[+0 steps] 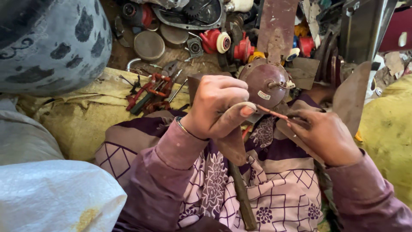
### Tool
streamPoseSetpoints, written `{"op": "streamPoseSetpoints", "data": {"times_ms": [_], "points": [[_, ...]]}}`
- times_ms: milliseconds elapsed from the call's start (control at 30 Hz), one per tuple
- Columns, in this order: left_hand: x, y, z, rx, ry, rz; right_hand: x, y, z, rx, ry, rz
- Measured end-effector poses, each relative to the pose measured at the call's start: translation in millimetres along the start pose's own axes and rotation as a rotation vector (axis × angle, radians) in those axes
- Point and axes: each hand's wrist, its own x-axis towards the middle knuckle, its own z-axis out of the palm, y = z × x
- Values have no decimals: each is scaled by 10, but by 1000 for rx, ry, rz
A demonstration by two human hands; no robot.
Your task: The person sits on the floor and uses a screwdriver to scrape and clean the central hub of a ceiling fan motor. They repeatedly scrape the surface and wipe away debris with their fingers.
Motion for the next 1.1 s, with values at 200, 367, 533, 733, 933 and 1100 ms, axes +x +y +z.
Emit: {"op": "streamPoseSetpoints", "data": {"times_ms": [200, 367, 533, 733, 933, 1100], "points": [[15, -11, -20, -13, -12, -10, 79, -85, 118, -7, 89, -76], [34, -7, -11, -14, -19, -10, 123, -161, 101, -43, 82, -131], [42, 17, -22, -18, -15, -7, 146, -223, 59, -77, 44, -60], [34, 5, -12, 4, -10, -8, 184, -254, 54, -100, 51, -84], [8, -22, 8, 3, 32, 29, 210, -277, 51, -109, 36, -64], [-9, -33, 9, 40, 5, 8, 214, -291, 60, -104, 39, -99]]}}
